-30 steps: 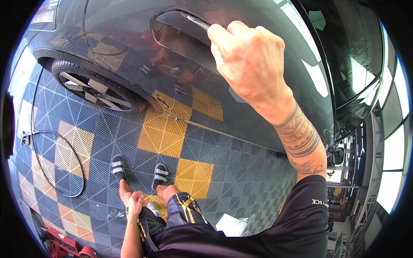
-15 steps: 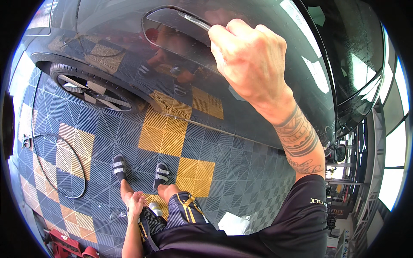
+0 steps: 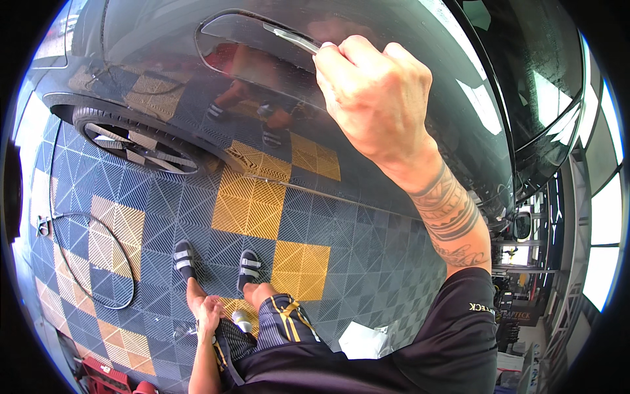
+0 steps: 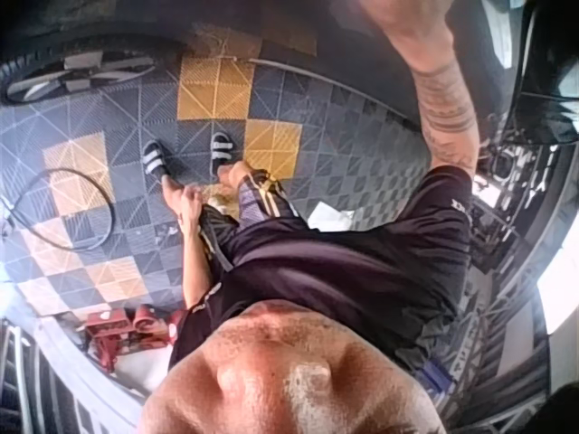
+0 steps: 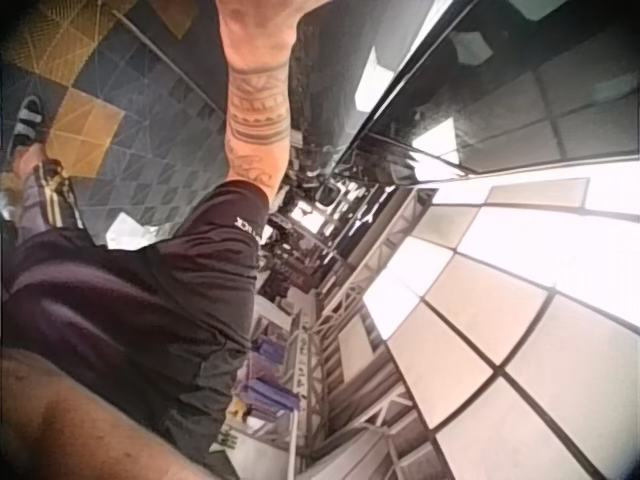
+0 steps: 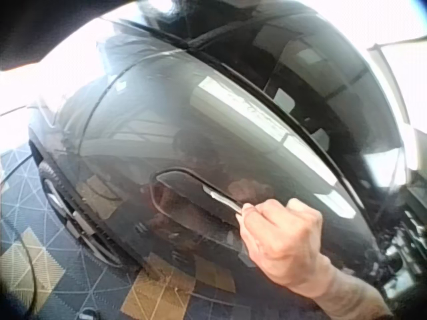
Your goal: The person uses a metal squeegee tool to apply a protective film to the door handle of a dark-colored car. They smooth the film over the handle's contours and use their fingers to tuck the edges into the crevices for a precise fit.
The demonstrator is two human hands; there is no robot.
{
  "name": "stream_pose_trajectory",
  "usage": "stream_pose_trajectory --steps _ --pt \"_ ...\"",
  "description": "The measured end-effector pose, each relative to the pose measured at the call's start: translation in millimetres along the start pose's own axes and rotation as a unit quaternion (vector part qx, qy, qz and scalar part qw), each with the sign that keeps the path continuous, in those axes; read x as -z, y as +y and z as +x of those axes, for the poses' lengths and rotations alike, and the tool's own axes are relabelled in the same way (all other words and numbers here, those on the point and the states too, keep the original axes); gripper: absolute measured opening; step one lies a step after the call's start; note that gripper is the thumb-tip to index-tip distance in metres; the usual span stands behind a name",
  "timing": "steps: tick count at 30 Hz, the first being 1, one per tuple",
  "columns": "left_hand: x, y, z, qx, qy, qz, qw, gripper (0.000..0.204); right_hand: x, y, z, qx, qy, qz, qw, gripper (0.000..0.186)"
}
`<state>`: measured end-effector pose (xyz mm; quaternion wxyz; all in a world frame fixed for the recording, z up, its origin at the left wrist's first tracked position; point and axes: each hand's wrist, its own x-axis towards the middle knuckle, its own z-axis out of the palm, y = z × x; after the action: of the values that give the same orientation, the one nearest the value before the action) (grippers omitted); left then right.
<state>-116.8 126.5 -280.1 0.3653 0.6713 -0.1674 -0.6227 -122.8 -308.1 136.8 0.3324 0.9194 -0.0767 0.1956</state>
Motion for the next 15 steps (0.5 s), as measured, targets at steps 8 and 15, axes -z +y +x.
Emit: stream_pose_trajectory --steps 8,15 --pt "-4.3 -12.9 1.7 -0.01 0.007 -0.03 0.999 0.024 1.7 5.0 -10.2 0.0 0.002 -0.006 1.0 0.009" --pt "-5.7 -31.8 8.6 -0.039 0.003 -0.018 0.999 0.024 8.4 10.0 -20.2 -0.006 -0.017 -0.016 1.0 0.009"
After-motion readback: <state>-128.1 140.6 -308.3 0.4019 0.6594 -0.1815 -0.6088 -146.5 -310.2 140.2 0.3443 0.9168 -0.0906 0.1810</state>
